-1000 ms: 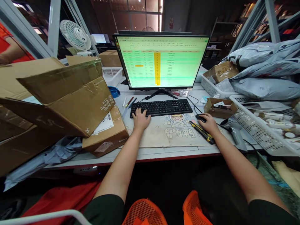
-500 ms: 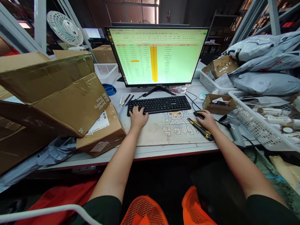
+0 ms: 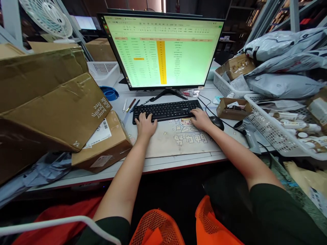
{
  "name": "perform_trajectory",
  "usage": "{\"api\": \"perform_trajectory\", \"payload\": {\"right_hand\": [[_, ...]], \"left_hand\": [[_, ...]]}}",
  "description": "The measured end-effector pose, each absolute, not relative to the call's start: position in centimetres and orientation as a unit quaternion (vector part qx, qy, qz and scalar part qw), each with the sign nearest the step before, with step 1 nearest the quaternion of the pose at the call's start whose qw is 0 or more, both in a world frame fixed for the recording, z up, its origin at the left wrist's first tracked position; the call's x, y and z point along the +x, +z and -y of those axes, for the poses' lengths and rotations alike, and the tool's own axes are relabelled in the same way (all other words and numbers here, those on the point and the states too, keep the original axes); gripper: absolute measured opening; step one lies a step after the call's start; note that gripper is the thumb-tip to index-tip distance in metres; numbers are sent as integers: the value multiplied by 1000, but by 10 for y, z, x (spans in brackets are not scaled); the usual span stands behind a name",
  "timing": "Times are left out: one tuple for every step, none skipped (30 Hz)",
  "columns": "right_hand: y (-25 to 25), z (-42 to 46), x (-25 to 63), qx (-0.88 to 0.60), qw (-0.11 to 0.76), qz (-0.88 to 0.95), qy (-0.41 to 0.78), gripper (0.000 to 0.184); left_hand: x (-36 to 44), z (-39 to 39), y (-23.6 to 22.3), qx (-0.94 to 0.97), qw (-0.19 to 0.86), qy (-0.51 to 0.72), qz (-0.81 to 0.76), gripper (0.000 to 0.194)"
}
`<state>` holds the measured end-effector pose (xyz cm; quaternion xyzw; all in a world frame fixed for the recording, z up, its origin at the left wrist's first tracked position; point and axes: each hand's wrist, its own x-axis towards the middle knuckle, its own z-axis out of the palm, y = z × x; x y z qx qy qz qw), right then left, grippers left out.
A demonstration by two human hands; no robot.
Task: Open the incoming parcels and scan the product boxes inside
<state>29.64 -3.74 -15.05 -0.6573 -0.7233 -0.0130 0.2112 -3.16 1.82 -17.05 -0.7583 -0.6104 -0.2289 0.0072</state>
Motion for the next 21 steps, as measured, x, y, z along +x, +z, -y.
{"api": "perform_trajectory", "payload": {"right_hand": [[-153, 30, 291, -666, 205, 717, -12, 54], [-155, 24, 287, -675, 199, 711, -11, 56], [-156, 20, 285, -682, 194, 705, -10, 58], [-157, 18, 285, -688, 191, 700, -11, 59], [-158, 17, 284, -691, 190, 697, -14, 59], [-158, 17, 284, -693, 189, 695, -20, 57], [-157, 18, 283, -696, 188, 693, -28, 54], [-156, 19, 281, -699, 187, 690, -36, 50], [-155, 20, 278, -703, 184, 686, -44, 45], [-154, 21, 275, -707, 183, 682, -51, 42], [-152, 20, 271, -710, 184, 677, -56, 41], [-151, 18, 266, -712, 187, 674, -60, 41], [-149, 15, 261, -712, 190, 673, -63, 42], [-148, 11, 255, -710, 192, 674, -63, 44], [-147, 6, 249, -709, 193, 676, -63, 45], [-147, 0, 242, -707, 191, 678, -61, 47], [-148, -6, 235, -706, 188, 681, -59, 48], [-148, -12, 228, -705, 185, 683, -56, 49], [-149, -19, 221, -705, 184, 683, -54, 50], [-150, -25, 214, -707, 184, 681, -53, 53], [-150, -30, 208, -710, 185, 678, -51, 54]], "left_hand": [[-32, -18, -170, -757, 7, -228, 612, 55], [-32, -17, -170, -757, 7, -227, 613, 55], [-32, -17, -169, -757, 6, -226, 612, 55], [-32, -17, -169, -758, 6, -226, 612, 55], [-32, -17, -169, -759, 5, -225, 611, 55], [-32, -17, -169, -760, 4, -225, 609, 55], [-32, -17, -169, -761, 4, -225, 608, 55], [-33, -17, -169, -761, 3, -225, 608, 54], [-33, -17, -169, -762, 4, -226, 607, 54], [-33, -17, -170, -762, 4, -227, 607, 54], [-34, -18, -170, -762, 5, -229, 606, 54], [-34, -18, -171, -762, 7, -230, 606, 54], [-34, -19, -172, -761, 8, -232, 605, 54], [-34, -19, -173, -762, 8, -233, 604, 54], [-34, -20, -173, -762, 7, -234, 604, 54], [-34, -20, -174, -762, 7, -235, 604, 54], [-34, -20, -173, -762, 7, -236, 603, 54], [-34, -20, -173, -762, 8, -237, 603, 54], [-34, -20, -173, -762, 9, -237, 603, 54], [-34, -19, -172, -761, 9, -237, 603, 54], [-34, -19, -172, -761, 7, -235, 604, 54]]}}
